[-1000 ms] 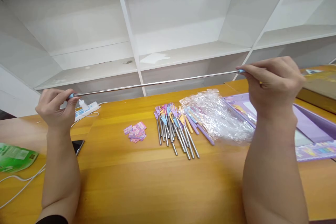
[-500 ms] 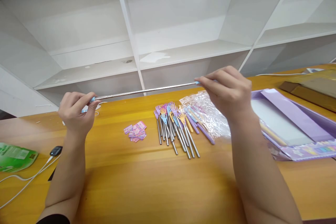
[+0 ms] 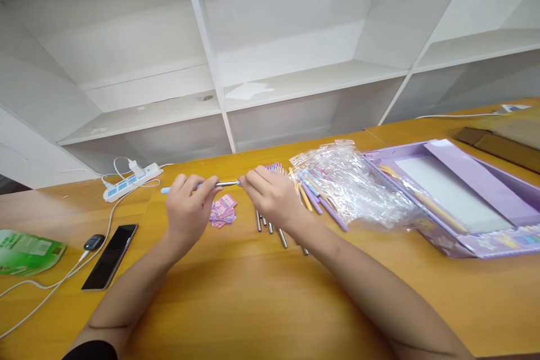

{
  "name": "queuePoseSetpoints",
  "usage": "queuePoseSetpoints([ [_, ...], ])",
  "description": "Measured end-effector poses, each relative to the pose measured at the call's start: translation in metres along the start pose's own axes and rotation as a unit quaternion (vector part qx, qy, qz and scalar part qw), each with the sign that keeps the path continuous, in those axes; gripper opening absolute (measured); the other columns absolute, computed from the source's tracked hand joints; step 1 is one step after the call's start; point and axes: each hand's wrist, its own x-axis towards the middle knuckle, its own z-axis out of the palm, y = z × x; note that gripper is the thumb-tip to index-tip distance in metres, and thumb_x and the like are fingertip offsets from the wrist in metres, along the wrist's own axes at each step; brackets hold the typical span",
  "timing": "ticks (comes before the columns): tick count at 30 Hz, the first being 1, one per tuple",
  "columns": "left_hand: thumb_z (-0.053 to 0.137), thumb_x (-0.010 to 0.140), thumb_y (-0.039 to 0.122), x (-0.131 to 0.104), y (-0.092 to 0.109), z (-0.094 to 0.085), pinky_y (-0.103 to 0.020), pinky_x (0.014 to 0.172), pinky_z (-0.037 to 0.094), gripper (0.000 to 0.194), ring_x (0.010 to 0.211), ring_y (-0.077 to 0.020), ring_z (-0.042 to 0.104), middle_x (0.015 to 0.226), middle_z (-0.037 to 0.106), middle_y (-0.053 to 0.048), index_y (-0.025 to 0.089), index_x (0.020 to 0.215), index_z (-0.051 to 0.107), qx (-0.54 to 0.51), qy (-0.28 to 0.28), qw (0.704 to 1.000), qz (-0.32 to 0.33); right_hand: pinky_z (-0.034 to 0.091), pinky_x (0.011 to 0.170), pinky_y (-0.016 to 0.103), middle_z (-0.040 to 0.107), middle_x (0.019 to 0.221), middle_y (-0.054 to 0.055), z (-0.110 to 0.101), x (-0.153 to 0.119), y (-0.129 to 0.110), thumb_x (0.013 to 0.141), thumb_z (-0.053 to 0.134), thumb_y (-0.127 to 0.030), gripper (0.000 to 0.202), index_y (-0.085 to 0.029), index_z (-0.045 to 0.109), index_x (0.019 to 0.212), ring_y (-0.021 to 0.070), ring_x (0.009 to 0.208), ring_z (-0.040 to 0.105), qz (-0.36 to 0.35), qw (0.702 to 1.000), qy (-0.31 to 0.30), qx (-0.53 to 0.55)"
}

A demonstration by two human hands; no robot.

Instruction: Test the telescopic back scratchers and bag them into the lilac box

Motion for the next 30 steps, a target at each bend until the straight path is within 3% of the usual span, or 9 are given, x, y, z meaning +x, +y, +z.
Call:
queuePoseSetpoints([
  [3,0.062,0.105,0.030,0.000,0.000,0.002,-0.035,0.065,0.034,0.014,0.070,-0.0197,0.042,0.075,0.061,-0.004,0.025,0.101,0.075,-0.011,-0.030,0.999,0.007,0.033,0.063,0.033,0.060,0.076,0.002,0.007,0.001,-0.013,0.100,0.063,-0.008,0.016,-0.022,0.068,0.095,0.0169,0.073,0.046,0.002,1.000,-0.009,0.011],
  [8,0.062,0.106,0.031,0.002,-0.006,0.003,-0.034,0.067,0.035,0.014,0.073,-0.0195,0.042,0.078,0.061,-0.004,0.024,0.102,0.074,-0.065,-0.053,0.997,-0.003,0.035,0.066,0.034,0.060,0.077,0.002,-0.002,0.003,-0.007,0.100,0.064,-0.009,0.015,-0.023,0.068,0.099,0.0177,0.074,0.045,-0.007,0.999,-0.034,0.003],
  [19,0.060,0.107,0.030,0.002,-0.005,0.000,-0.035,0.071,0.038,0.015,0.076,-0.0208,0.046,0.084,0.062,-0.005,0.023,0.111,0.072,-0.079,-0.075,0.994,0.012,0.035,0.064,0.035,0.061,0.077,0.001,-0.013,0.008,-0.008,0.100,0.064,-0.009,0.016,-0.024,0.071,0.103,0.0176,0.073,0.045,-0.034,0.999,-0.033,-0.020],
  [30,0.069,0.102,0.021,0.009,-0.012,-0.003,-0.032,0.071,0.042,0.004,0.076,-0.0177,0.047,0.085,0.070,-0.003,0.022,0.106,0.070,-0.094,-0.005,0.994,0.061,0.035,0.065,0.033,0.067,0.079,0.002,-0.010,0.008,-0.010,0.101,0.069,-0.017,0.008,-0.018,0.072,0.108,0.0161,0.072,0.048,-0.020,1.000,-0.001,-0.005],
])
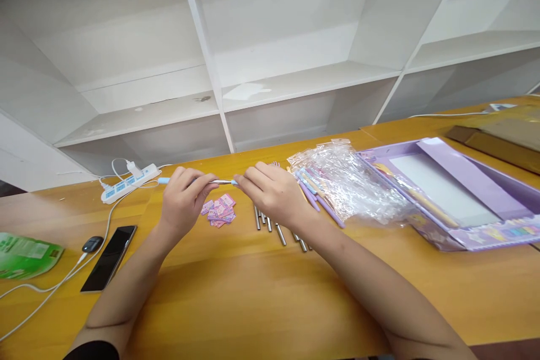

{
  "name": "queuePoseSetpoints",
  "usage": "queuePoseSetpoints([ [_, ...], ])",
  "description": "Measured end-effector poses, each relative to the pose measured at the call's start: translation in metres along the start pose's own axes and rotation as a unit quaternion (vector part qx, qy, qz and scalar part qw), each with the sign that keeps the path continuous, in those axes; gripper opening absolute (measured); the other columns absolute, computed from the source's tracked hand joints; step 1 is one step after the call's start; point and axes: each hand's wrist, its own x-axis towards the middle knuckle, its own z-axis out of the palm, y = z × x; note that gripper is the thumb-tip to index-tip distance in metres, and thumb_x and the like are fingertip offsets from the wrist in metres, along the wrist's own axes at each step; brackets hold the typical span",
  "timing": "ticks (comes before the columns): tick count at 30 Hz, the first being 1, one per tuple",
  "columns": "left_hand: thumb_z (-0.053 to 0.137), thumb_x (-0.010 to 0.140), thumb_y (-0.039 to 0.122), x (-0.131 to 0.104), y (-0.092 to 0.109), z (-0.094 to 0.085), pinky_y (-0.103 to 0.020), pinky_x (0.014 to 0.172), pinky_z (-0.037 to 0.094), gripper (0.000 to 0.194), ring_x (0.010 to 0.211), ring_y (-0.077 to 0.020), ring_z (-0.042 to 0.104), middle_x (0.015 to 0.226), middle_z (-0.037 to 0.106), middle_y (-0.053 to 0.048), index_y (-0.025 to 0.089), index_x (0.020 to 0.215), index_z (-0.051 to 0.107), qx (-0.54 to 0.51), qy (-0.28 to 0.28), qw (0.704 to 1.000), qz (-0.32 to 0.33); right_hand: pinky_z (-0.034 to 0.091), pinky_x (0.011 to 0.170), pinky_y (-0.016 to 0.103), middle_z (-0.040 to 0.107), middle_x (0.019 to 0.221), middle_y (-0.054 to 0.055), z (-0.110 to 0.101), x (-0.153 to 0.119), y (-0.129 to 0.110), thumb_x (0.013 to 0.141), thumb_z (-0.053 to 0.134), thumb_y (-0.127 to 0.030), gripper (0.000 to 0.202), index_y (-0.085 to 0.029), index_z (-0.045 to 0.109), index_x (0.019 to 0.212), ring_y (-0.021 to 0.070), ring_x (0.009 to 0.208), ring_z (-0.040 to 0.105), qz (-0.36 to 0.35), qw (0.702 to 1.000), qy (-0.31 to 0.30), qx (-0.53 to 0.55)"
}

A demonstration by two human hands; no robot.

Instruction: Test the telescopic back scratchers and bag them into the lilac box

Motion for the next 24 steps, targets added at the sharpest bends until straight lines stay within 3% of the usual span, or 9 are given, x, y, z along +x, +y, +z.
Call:
queuePoseSetpoints([
  [15,0.077,0.096,0.019,0.009,-0.012,-0.015,-0.031,0.069,0.043,0.010,0.075,-0.0180,0.048,0.082,0.070,-0.002,0.023,0.103,0.071,0.005,0.054,0.998,0.039,0.036,0.067,0.034,0.070,0.082,0.001,-0.006,0.005,0.004,0.100,0.074,-0.026,0.013,-0.017,0.072,0.110,0.0155,0.075,0.051,-0.004,1.000,0.021,0.006],
  [24,0.077,0.096,0.022,0.010,-0.033,-0.025,-0.032,0.070,0.044,0.008,0.078,-0.0195,0.053,0.083,0.072,-0.004,0.025,0.103,0.075,0.039,0.089,0.995,0.032,0.036,0.068,0.033,0.069,0.079,0.000,-0.014,0.005,0.024,0.097,0.077,-0.021,0.008,-0.019,0.071,0.102,0.0147,0.072,0.053,0.008,0.999,0.047,-0.022],
])
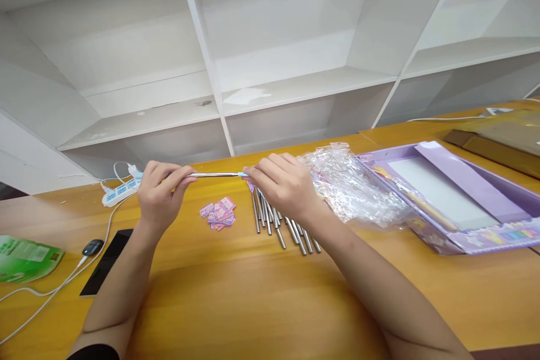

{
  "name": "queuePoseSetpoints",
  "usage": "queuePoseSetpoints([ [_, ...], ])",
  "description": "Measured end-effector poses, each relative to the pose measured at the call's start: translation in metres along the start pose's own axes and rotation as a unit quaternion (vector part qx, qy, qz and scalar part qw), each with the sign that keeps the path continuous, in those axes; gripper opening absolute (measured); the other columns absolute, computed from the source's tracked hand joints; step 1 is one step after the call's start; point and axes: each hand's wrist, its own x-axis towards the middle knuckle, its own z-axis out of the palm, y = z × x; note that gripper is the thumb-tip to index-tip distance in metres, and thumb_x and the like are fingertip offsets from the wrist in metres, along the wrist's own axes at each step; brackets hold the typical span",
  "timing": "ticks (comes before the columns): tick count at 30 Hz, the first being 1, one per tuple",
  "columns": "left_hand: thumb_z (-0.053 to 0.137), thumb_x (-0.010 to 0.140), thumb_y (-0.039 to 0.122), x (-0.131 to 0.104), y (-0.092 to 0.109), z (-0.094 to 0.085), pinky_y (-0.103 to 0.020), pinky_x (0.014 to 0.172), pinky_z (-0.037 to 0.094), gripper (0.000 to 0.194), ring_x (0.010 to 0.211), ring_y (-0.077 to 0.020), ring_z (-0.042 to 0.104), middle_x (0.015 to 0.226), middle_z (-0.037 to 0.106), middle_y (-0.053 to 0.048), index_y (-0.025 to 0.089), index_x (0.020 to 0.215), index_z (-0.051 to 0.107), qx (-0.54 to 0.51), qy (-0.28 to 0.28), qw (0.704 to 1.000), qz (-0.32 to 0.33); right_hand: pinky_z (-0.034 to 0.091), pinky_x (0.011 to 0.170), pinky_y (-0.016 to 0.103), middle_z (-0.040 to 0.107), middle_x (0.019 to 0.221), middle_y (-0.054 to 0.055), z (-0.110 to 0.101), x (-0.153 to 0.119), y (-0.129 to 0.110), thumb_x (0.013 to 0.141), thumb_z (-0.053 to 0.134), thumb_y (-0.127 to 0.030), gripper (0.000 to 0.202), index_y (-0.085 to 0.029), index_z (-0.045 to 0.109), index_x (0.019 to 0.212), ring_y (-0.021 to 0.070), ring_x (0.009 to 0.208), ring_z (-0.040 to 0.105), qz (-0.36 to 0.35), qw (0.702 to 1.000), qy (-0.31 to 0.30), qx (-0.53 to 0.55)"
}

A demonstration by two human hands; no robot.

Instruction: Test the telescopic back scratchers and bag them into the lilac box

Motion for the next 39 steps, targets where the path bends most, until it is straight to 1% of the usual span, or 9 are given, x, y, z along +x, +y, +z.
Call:
queuePoseSetpoints([
  [6,0.075,0.098,0.030,-0.003,-0.026,-0.008,-0.035,0.074,0.044,0.005,0.078,-0.0206,0.054,0.084,0.072,-0.005,0.027,0.101,0.079,0.042,0.012,0.999,-0.016,0.037,0.068,0.031,0.068,0.076,0.000,0.001,-0.001,0.017,0.098,0.076,-0.024,0.006,-0.020,0.071,0.099,0.0145,0.071,0.054,0.006,0.999,0.033,-0.010],
  [14,0.074,0.098,0.037,-0.012,-0.071,-0.020,-0.039,0.080,0.043,0.010,0.081,-0.0230,0.057,0.085,0.072,-0.006,0.030,0.100,0.081,0.036,0.040,0.997,-0.051,0.040,0.071,0.032,0.072,0.081,0.001,0.002,-0.013,0.051,0.097,0.076,-0.027,0.005,-0.023,0.074,0.099,0.0156,0.074,0.056,0.043,0.999,0.026,-0.015],
  [21,0.073,0.099,0.044,-0.031,-0.134,-0.037,-0.041,0.082,0.041,0.019,0.081,-0.0224,0.056,0.083,0.072,-0.003,0.029,0.091,0.080,0.047,0.056,0.991,-0.116,0.041,0.076,0.034,0.074,0.080,0.004,-0.013,-0.043,0.121,0.099,0.073,-0.042,0.018,-0.027,0.079,0.092,0.0179,0.077,0.060,0.099,0.994,0.005,-0.042],
  [24,0.077,0.094,0.050,-0.046,-0.168,-0.047,-0.039,0.079,0.041,0.023,0.079,-0.0201,0.055,0.078,0.070,0.000,0.028,0.088,0.079,0.058,0.086,0.988,-0.111,0.040,0.076,0.037,0.072,0.074,0.007,-0.024,-0.064,0.164,0.096,0.073,-0.058,0.036,-0.026,0.079,0.082,0.0193,0.074,0.058,0.160,0.984,0.029,-0.074],
  [26,0.079,0.092,0.051,-0.053,-0.182,-0.051,-0.038,0.079,0.040,0.024,0.082,-0.0203,0.054,0.077,0.069,0.001,0.028,0.086,0.078,0.060,0.097,0.987,-0.111,0.040,0.079,0.039,0.071,0.072,0.008,-0.030,-0.075,0.187,0.094,0.074,-0.061,0.040,-0.026,0.077,0.075,0.0209,0.075,0.058,0.229,0.968,0.033,-0.100],
  [30,0.076,0.096,0.049,-0.050,-0.177,-0.051,-0.038,0.077,0.040,0.024,0.079,-0.0191,0.054,0.077,0.070,0.000,0.027,0.087,0.078,0.063,0.092,0.989,-0.094,0.042,0.083,0.041,0.070,0.077,0.010,-0.037,-0.086,0.206,0.091,0.080,-0.046,0.031,-0.025,0.071,0.069,0.0229,0.081,0.059,0.324,0.940,0.007,-0.103],
  [35,0.076,0.097,0.045,-0.035,-0.151,-0.054,-0.039,0.078,0.041,0.019,0.075,-0.0186,0.053,0.077,0.069,-0.001,0.027,0.092,0.078,0.095,0.095,0.989,-0.059,0.047,0.085,0.041,0.071,0.090,0.013,-0.046,-0.089,0.206,0.089,0.077,-0.033,0.015,-0.025,0.073,0.078,0.0243,0.089,0.063,0.302,0.950,0.024,-0.075],
  [37,0.077,0.096,0.042,-0.031,-0.145,-0.056,-0.038,0.076,0.041,0.016,0.075,-0.0184,0.053,0.077,0.070,-0.001,0.027,0.093,0.079,0.098,0.109,0.988,-0.042,0.051,0.083,0.041,0.070,0.096,0.015,-0.050,-0.087,0.207,0.087,0.077,-0.028,0.007,-0.024,0.073,0.084,0.0246,0.091,0.065,0.328,0.939,0.038,-0.093],
  [39,0.077,0.096,0.039,-0.029,-0.141,-0.056,-0.037,0.074,0.042,0.014,0.073,-0.0177,0.053,0.076,0.070,-0.001,0.026,0.092,0.080,0.097,0.120,0.988,-0.024,0.054,0.074,0.037,0.068,0.099,0.016,-0.055,-0.083,0.207,0.083,0.081,-0.027,0.011,-0.022,0.072,0.086,0.0238,0.089,0.065,0.372,0.920,0.050,-0.110],
])
